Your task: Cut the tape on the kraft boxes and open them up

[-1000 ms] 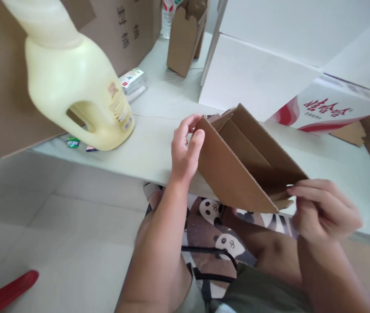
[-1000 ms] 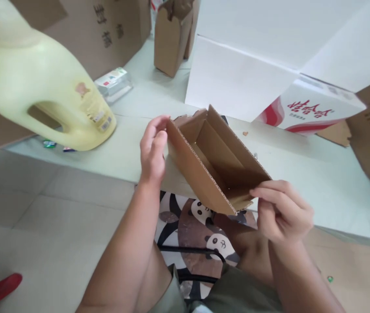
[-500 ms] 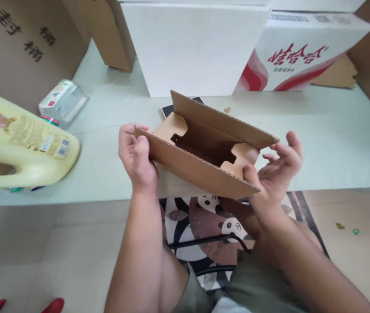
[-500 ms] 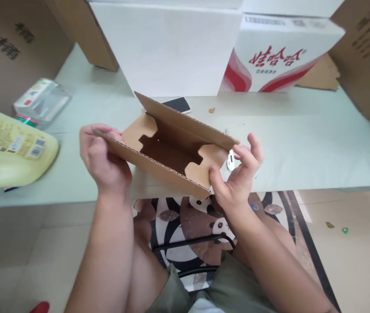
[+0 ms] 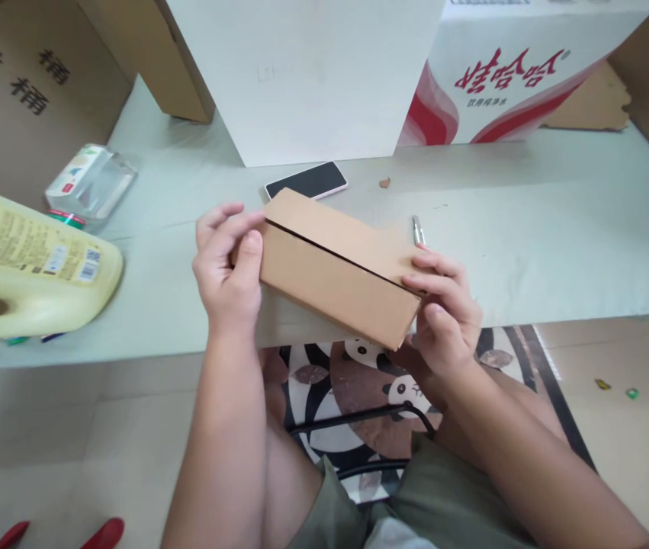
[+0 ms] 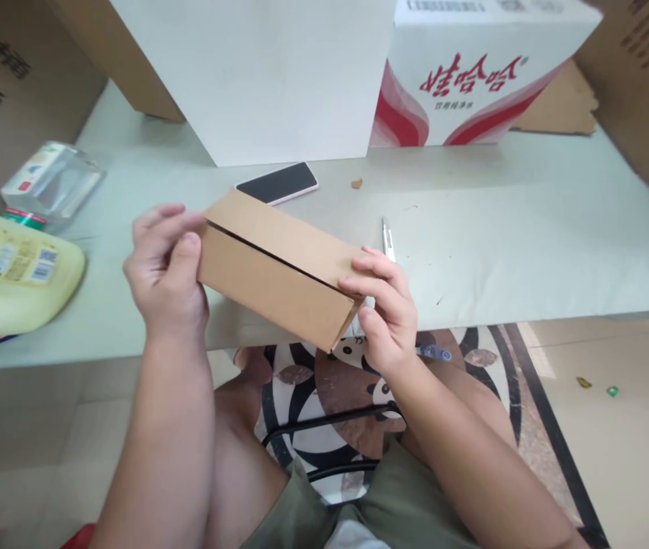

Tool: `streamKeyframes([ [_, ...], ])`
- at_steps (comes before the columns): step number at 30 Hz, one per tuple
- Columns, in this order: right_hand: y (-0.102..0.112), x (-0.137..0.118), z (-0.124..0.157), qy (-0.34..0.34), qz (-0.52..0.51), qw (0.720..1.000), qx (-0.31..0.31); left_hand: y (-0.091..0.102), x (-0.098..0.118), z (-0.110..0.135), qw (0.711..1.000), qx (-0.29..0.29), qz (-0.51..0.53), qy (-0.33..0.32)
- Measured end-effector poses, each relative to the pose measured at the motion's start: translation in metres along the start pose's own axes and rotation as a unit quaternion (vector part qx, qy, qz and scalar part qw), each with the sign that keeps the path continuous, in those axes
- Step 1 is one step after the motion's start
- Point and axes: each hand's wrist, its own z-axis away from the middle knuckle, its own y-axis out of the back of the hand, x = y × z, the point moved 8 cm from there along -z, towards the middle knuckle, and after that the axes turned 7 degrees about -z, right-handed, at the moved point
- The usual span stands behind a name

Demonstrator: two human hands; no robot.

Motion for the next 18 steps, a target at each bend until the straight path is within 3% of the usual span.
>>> streamKeyframes([
  [3,0.0,0.0,-0.002,0.005,-0.005,1.0,0.002,0.002,0.013,0.0,0.999,-0.004,-0.035,-0.038],
  [7,-0.002,0.002,-0.005,-0.013,-0.017,1.0,-0.007,0.005,0.016,0.001,0.998,0.013,-0.051,-0.026],
  [11,0.003,0.012,-0.006,-0.057,-0.007,0.998,0.024,0.015,0.002,-0.001,0.998,0.065,-0.022,0.01],
  [14,0.009,0.03,-0.002,-0.127,-0.004,0.99,0.059,0.032,-0.02,-0.006,0.983,0.153,0.074,0.071],
  [16,0.002,0.045,0.002,-0.194,-0.025,0.98,0.026,0.043,-0.034,-0.007,0.961,0.213,0.125,0.121],
  [18,-0.015,0.052,0.006,-0.243,-0.065,0.966,-0.06,0.048,-0.041,-0.008,0.95,0.232,0.142,0.151],
])
